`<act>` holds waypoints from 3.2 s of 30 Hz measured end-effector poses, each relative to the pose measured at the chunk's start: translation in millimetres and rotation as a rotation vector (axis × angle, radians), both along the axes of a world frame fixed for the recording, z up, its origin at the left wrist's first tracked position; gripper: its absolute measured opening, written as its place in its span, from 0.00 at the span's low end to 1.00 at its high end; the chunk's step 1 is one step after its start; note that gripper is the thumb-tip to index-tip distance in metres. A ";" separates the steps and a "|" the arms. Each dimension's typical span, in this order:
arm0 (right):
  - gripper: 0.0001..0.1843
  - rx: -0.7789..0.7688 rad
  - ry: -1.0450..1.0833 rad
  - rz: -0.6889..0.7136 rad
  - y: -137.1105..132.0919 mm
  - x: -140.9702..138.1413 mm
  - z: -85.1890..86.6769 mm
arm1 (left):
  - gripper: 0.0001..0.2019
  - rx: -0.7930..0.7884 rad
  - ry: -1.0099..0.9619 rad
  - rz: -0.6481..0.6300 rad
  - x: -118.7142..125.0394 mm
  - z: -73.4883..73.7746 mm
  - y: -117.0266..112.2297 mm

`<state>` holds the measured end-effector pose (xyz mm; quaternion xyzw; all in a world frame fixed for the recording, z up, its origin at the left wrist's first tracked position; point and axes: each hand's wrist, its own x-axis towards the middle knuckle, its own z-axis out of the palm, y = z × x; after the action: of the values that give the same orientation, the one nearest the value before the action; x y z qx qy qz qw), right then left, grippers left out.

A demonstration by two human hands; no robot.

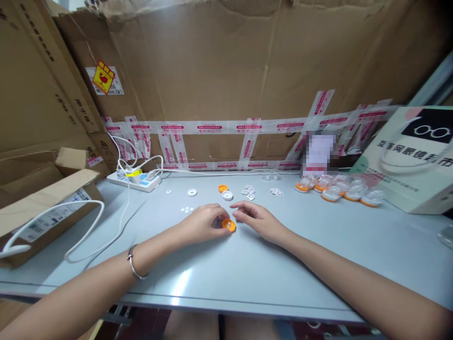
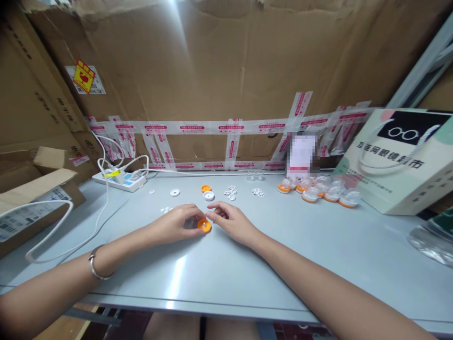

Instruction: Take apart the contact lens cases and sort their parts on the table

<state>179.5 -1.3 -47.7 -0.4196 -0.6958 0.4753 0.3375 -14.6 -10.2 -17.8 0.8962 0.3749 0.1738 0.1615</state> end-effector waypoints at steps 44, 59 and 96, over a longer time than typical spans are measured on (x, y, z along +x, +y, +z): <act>0.19 0.384 0.003 -0.620 20.2 77.5 61.0 | 0.12 0.117 0.360 0.535 -89.8 -2.5 81.7; 0.18 0.390 -0.809 -0.714 70.4 162.9 16.2 | 0.11 0.073 -0.024 0.078 -32.1 9.9 29.0; 0.08 0.098 -0.744 -0.133 19.9 116.8 45.1 | 0.08 0.081 0.321 0.776 -158.7 16.7 76.8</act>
<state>296.2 18.6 -2.6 -0.5910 -0.7640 0.2335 0.1116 -173.3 66.6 -1.1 0.7098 0.6979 0.0946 -0.0117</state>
